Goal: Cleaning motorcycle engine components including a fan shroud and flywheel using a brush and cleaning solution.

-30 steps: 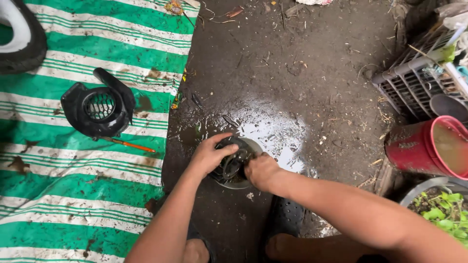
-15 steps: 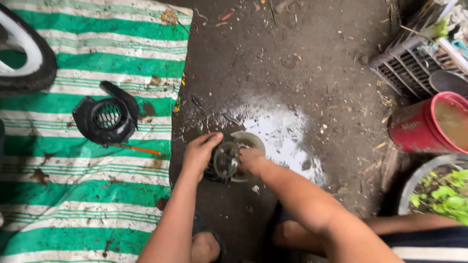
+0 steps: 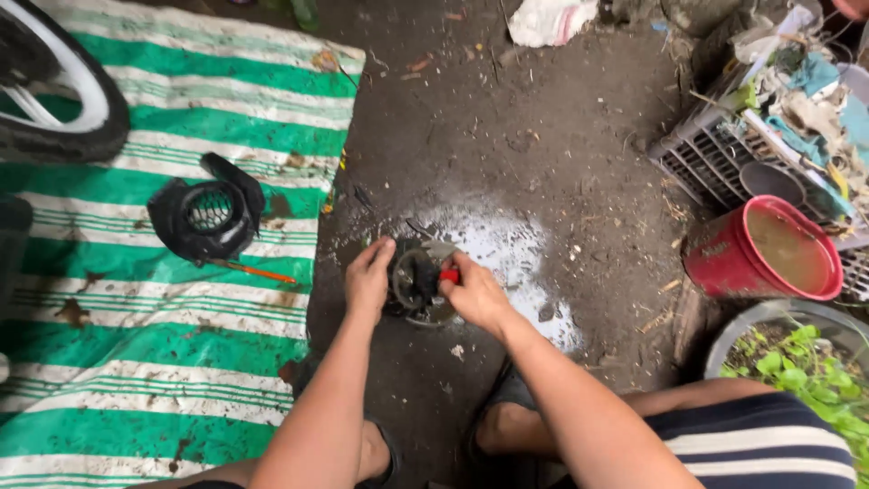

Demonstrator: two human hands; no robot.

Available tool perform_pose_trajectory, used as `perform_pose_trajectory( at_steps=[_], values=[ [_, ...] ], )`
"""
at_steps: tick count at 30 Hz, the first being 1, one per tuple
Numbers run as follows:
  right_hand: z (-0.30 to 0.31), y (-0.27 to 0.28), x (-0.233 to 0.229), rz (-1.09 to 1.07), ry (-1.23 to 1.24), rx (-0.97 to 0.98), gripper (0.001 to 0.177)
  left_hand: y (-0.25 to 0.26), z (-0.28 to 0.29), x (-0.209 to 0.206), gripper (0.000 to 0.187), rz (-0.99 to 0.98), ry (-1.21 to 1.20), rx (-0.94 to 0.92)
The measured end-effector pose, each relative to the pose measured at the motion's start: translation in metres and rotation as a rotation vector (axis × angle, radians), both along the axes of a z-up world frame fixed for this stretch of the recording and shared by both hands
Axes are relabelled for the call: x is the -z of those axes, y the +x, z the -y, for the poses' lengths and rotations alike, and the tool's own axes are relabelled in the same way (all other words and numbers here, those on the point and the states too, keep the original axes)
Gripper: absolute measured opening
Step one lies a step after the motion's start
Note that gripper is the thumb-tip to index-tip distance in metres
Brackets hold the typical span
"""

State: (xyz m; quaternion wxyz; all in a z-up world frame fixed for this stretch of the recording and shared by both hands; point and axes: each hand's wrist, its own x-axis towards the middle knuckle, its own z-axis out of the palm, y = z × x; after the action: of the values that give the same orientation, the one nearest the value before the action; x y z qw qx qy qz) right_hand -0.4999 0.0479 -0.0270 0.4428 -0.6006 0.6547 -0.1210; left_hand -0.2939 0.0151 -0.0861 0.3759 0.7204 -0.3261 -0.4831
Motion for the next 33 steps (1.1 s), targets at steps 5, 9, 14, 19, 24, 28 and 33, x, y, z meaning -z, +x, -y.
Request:
perform_pose_trajectory(
  at_steps=[5,9,14,19,24,28,33],
  values=[
    [-0.004,0.03,0.031,0.2,-0.129,0.036,0.042,-0.012,0.01,0.03,0.049,0.017,-0.023,-0.003],
    [0.013,0.042,0.041,0.113,-0.233,0.115,0.03,-0.02,0.009,0.042,0.039,-0.031,-0.012,-0.091],
    [0.036,0.02,0.062,0.098,-0.236,0.314,0.026,-0.032,0.003,0.034,0.034,0.028,0.038,-0.054],
    [-0.023,0.04,0.051,0.145,-0.233,0.185,0.029,-0.027,0.01,0.04,0.036,0.037,0.1,-0.106],
    [0.013,0.02,0.056,0.063,-0.356,0.213,0.025,-0.04,0.006,0.033,0.034,-0.004,0.063,-0.099],
    [-0.011,0.041,0.057,0.088,-0.369,0.191,0.029,-0.034,0.016,0.048,0.033,0.01,0.067,-0.126],
    [0.008,0.031,0.053,0.099,-0.322,0.221,0.025,-0.035,0.016,0.032,0.034,-0.019,0.056,-0.132]
  ],
)
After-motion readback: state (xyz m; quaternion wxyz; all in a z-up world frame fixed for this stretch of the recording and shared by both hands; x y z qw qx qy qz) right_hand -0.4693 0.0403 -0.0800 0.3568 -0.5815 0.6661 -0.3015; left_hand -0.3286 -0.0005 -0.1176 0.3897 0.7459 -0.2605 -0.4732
